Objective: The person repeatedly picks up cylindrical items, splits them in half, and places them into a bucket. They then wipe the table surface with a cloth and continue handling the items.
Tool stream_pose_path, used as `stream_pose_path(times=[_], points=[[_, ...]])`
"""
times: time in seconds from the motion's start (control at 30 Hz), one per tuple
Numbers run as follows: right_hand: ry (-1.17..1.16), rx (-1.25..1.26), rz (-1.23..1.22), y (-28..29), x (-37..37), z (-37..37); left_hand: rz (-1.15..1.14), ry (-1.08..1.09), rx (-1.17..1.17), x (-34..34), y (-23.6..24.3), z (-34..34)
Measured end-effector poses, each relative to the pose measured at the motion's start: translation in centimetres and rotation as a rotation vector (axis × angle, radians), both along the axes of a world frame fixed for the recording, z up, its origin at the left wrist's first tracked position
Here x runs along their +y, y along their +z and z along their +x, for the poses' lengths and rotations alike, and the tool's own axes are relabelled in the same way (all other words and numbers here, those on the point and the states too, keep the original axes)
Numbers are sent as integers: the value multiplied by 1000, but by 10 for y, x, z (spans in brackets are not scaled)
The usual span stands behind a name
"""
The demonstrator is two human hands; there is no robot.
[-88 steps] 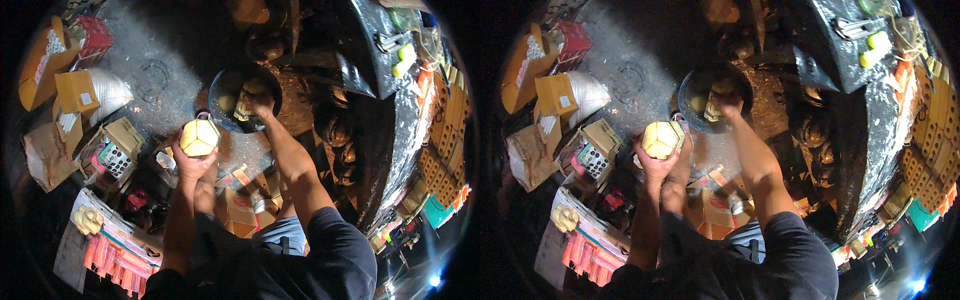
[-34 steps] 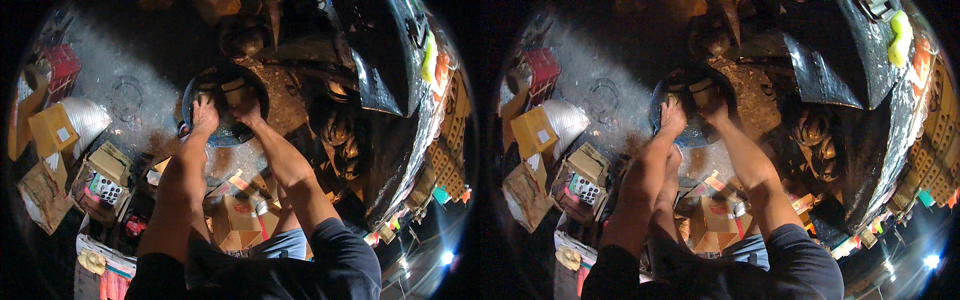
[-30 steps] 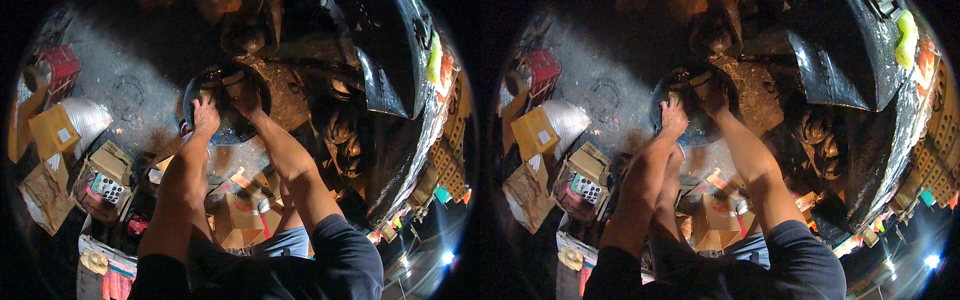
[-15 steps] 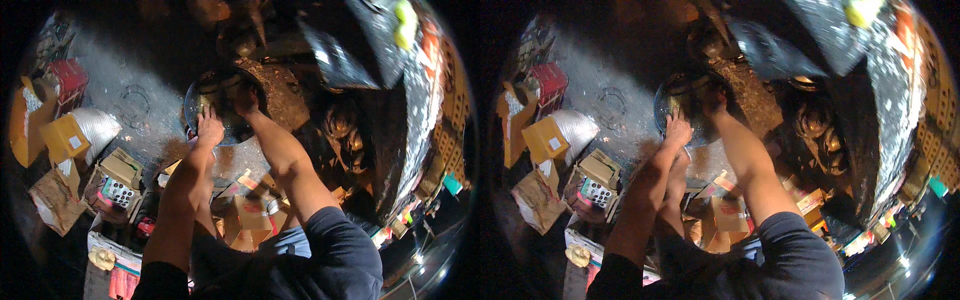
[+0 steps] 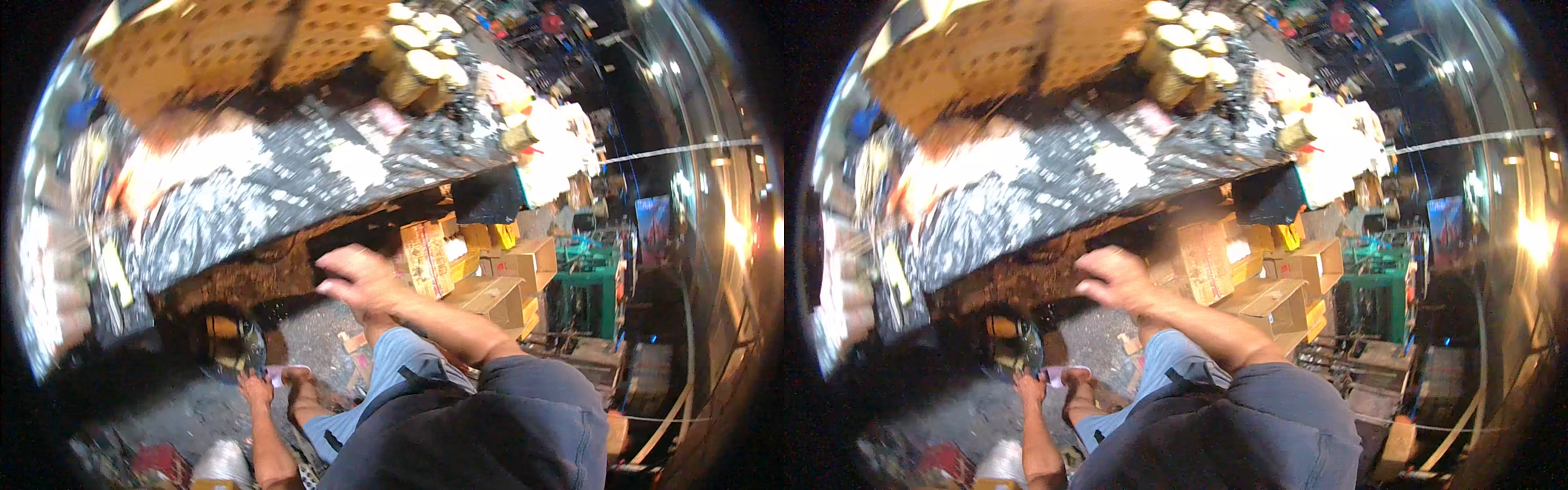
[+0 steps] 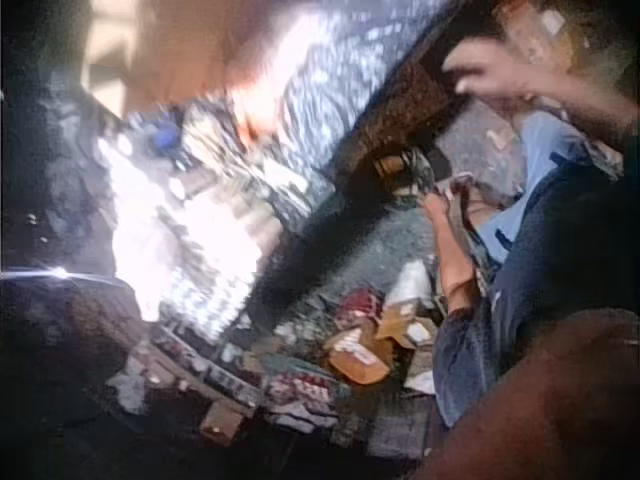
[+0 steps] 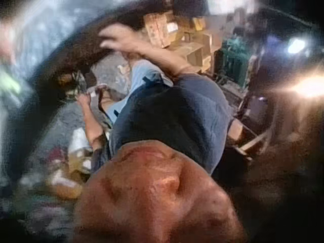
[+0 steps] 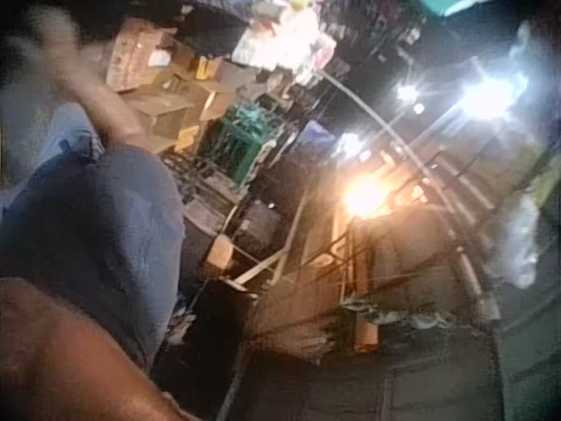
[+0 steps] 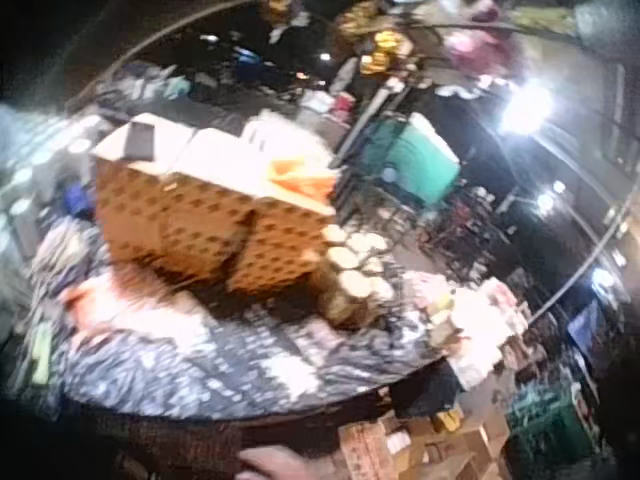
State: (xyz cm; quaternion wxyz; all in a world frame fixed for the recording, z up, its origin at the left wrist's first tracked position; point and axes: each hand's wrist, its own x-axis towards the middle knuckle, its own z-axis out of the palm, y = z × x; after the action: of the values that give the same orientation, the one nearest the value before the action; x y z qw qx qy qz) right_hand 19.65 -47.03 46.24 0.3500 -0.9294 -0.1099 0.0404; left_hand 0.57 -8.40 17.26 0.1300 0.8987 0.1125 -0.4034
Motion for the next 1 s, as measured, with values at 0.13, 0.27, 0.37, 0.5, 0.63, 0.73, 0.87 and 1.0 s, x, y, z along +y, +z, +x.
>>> stream_pose_path(times=[0.13,0.27,0.37,0.5,0.63,0.73,0.87,1.0], points=[[-841,-342,58,79,-218,47,103,65,167,-20,25,44],[-1217,-446,-95,29,-492,66,46,116,30,-52,5,76],[-1338,-450,-466,10,-586,91,-59,62,-51,-82,-7,95],[-1413,-412,-184,6,-619,119,-65,39,-41,-135,-1,107],[-1319,-391,-76,4,-656,127,-178,59,44,-171,9,112],[-1300,-337,-422,-4,-658,122,-389,74,-38,-157,-2,98],[-560,-220,-312,36,-682,27,-254,101,-143,-128,-5,46],[-536,37,463,87,-425,-13,-166,362,147,-126,16,10]])
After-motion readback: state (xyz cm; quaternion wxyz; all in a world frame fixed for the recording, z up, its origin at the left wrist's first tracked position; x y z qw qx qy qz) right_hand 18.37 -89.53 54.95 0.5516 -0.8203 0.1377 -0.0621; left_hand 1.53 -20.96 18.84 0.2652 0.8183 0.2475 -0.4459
